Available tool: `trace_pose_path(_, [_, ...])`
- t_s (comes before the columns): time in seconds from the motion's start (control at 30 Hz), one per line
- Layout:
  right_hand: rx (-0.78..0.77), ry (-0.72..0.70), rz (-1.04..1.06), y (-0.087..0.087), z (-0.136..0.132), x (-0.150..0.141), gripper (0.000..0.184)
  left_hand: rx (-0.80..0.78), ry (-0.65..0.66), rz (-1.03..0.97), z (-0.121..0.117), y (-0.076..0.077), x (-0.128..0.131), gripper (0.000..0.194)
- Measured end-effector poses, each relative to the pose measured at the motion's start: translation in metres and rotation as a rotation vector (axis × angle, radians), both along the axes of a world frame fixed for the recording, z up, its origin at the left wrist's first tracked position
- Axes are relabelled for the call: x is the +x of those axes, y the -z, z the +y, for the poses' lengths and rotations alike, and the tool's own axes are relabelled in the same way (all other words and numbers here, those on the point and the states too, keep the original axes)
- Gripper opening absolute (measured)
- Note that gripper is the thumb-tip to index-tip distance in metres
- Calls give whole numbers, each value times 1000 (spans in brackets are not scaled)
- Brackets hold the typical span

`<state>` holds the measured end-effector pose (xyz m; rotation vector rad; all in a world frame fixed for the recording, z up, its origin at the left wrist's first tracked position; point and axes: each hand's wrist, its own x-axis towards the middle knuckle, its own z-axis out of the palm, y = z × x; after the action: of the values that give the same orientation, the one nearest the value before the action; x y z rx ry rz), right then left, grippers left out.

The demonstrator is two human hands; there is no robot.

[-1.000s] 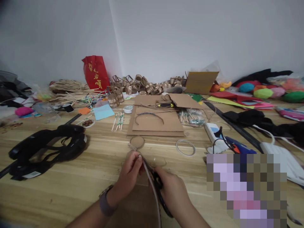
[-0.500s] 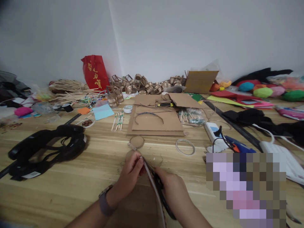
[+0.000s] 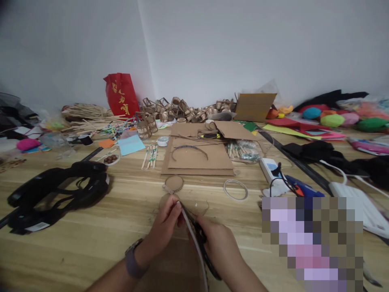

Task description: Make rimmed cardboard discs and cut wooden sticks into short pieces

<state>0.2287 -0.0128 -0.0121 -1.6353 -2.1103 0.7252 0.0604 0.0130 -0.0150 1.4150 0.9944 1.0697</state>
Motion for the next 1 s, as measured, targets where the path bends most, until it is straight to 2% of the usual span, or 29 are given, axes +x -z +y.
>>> trace_pose_path(0.2, [-5, -7, 0, 2, 3, 2, 42, -24, 93, -21, 1, 0, 2, 33])
trace_pose_path(0.37, [-24, -9, -5, 0, 3, 3, 46, -14, 89, -19, 0, 0, 2, 31])
trace_pose_path(0.57, [1, 25, -38, 3, 4, 1, 36, -36, 46, -95, 4, 4, 3, 30])
trace_pose_path(0.63, [8, 78, -84, 5, 5, 0, 29, -101, 3, -196, 5, 2, 4, 29])
trace_pose_path(0.77, [46, 166, -73, 7, 7, 0, 21, -365, 7, -468, 9, -4, 4, 33])
trace_pose_path(0.87, [97, 150, 7, 7, 9, 3, 21, -461, 4, -480, 12, -5, 3, 33])
trace_pose_path(1.0, [91, 102, 27, 5, 11, 6, 20, -452, 15, -431, 14, -2, 2, 36])
